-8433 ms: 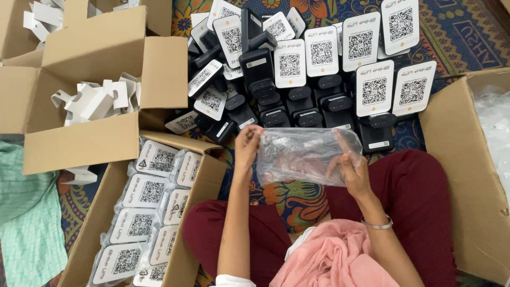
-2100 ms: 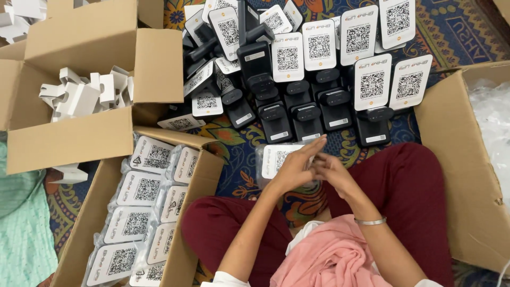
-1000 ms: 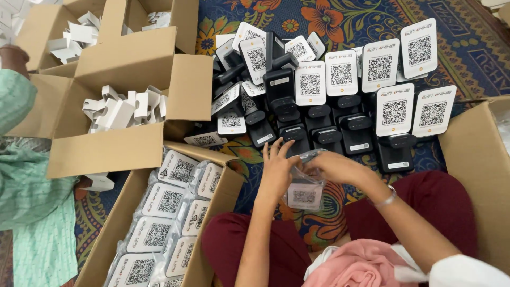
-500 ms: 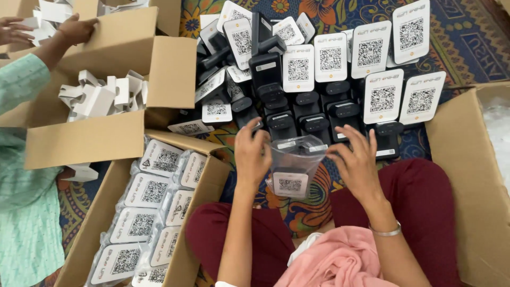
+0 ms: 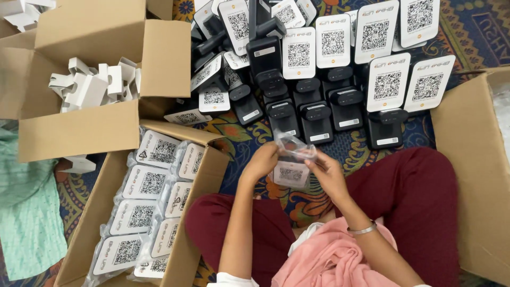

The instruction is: The person packs electronic sound boxes into plastic bags and then places them into a cardboard shipping box.

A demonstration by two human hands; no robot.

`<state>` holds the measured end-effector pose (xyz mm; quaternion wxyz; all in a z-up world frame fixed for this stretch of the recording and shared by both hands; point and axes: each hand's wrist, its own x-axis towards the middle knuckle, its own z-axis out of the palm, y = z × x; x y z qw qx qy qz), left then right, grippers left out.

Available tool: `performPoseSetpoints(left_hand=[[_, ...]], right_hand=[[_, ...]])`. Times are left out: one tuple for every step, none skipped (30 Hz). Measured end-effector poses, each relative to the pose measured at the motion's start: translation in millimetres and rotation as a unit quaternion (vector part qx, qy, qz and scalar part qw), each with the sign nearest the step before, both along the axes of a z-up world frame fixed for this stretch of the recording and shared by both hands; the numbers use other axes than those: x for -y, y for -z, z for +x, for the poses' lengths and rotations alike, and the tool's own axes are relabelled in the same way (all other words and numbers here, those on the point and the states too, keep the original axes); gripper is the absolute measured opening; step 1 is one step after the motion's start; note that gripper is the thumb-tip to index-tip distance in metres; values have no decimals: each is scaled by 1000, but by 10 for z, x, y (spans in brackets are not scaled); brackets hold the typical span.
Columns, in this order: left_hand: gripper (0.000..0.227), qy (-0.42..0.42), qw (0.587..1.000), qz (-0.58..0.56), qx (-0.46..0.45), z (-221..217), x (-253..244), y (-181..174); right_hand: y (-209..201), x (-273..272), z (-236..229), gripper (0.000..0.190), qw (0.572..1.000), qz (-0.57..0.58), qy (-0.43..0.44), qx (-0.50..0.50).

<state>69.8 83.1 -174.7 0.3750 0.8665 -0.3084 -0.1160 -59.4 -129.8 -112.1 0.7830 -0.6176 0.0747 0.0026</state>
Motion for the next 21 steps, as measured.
performPoseSetpoints(left_hand=[[21,1,1000,2,-4,-61,88,-125],[22,-36,997,-58,-32,-81,191,-261],[22,-73,988,-118,-60,-100,293,-400],[22,-74,988,-119,-59,-111,362,-449],[20,-102,976,-166,-99,-123,432,-497],[19,-130,958,-213,-141,-158,505,-538],[19,-130,958,-213,-142,-164,535,-507],[16,-135,958,-213,-138,-173,570,-479],[13,-141,958,-212,-133,-184,607,-452],[13,-142,958,-212,-134,-173,604,-404],[12,-144,962,-197,-125,-163,603,-359],[12,-145,966,-181,-114,-135,607,-319],[12,-145,966,-181,-114,-152,594,-399],[16,-172,968,-152,-102,-163,577,-482],[20,-198,968,-122,-89,-174,562,-564],[20,-198,969,-122,-89,-223,568,-725],[26,-229,969,-83,28,-270,576,-884],[33,-255,955,-43,144,-318,592,-1043],[33,-254,955,-43,144,-305,598,-1002],[36,-178,974,-36,137,-298,595,-959],[38,-101,986,-28,130,-291,592,-916]], right_hand=[[19,-7,-32,32,1000,2,1,-4],[29,1,-25,28,997,-70,12,44],[35,7,-17,25,985,-141,23,92],[-107,-17,16,25,985,-141,23,92],[-249,-40,48,23,980,-164,36,110],[-387,-62,55,21,973,-187,49,126],[-554,-60,112,21,973,-187,49,124],[-723,-54,168,23,918,-333,63,204],[-893,-47,224,27,836,-468,74,277],[-748,2,307,27,836,-468,72,276],[-605,53,388,24,917,-354,15,184],[-466,107,481,24,969,-229,-44,87],[-182,166,545,24,969,-229,-44,86],[102,223,616,18,987,-151,-54,8],[386,280,689,14,993,-71,-65,-71],[375,234,708,14,993,-70,-65,-71],[366,190,729,12,986,-40,-63,-149],[356,155,746,12,972,-10,-60,-226],[520,180,748,12,972,-10,-59,-226],[688,195,743,11,974,22,-71,-214],[856,210,737,11,974,54,-83,-202]])
